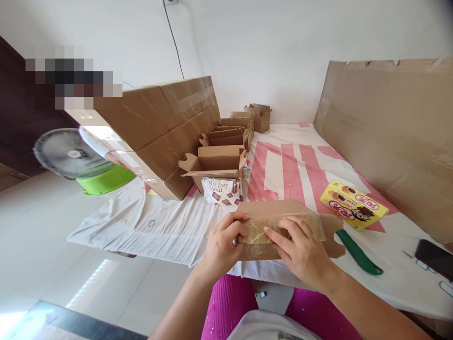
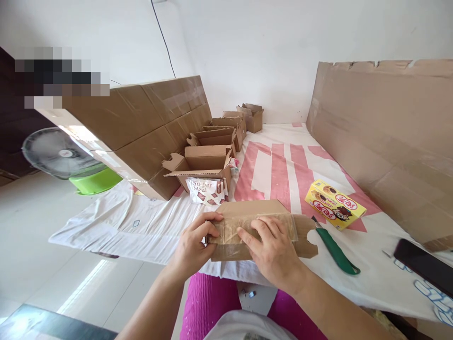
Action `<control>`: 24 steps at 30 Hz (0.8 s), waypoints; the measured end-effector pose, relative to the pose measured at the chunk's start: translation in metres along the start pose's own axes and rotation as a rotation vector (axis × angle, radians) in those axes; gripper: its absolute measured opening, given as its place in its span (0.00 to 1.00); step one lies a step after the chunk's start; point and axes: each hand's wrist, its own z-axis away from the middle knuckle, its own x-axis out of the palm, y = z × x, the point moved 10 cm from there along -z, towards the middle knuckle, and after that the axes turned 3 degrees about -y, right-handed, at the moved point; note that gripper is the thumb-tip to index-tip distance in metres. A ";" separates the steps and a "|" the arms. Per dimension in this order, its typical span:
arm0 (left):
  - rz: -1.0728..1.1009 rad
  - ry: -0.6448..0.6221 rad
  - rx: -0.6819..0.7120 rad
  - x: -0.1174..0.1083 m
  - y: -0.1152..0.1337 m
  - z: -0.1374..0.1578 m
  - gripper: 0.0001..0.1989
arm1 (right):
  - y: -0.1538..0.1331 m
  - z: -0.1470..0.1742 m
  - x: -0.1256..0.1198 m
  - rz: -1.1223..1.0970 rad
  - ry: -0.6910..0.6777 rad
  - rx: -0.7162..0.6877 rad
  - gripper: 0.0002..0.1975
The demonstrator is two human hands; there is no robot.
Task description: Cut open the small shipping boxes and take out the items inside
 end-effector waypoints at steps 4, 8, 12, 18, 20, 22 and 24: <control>0.009 0.020 -0.045 -0.002 -0.004 0.002 0.14 | 0.001 -0.002 0.000 -0.004 -0.008 0.021 0.15; 0.048 0.029 -0.061 -0.003 -0.006 0.004 0.14 | -0.001 -0.003 -0.004 -0.012 0.018 0.024 0.12; 0.098 0.047 -0.066 -0.003 -0.008 0.006 0.15 | -0.003 -0.002 -0.007 -0.022 0.049 0.024 0.10; 0.188 0.116 -0.041 -0.007 -0.009 0.009 0.17 | -0.006 -0.002 -0.011 -0.070 0.060 -0.013 0.12; 0.209 0.123 -0.030 -0.007 -0.009 0.010 0.18 | -0.007 -0.003 -0.012 -0.070 0.053 -0.024 0.13; 0.221 0.129 -0.020 -0.006 -0.009 0.009 0.18 | -0.008 -0.004 -0.012 -0.056 0.042 -0.025 0.14; 0.225 0.133 -0.017 -0.007 -0.009 0.009 0.18 | -0.010 -0.004 -0.011 -0.045 0.035 -0.026 0.15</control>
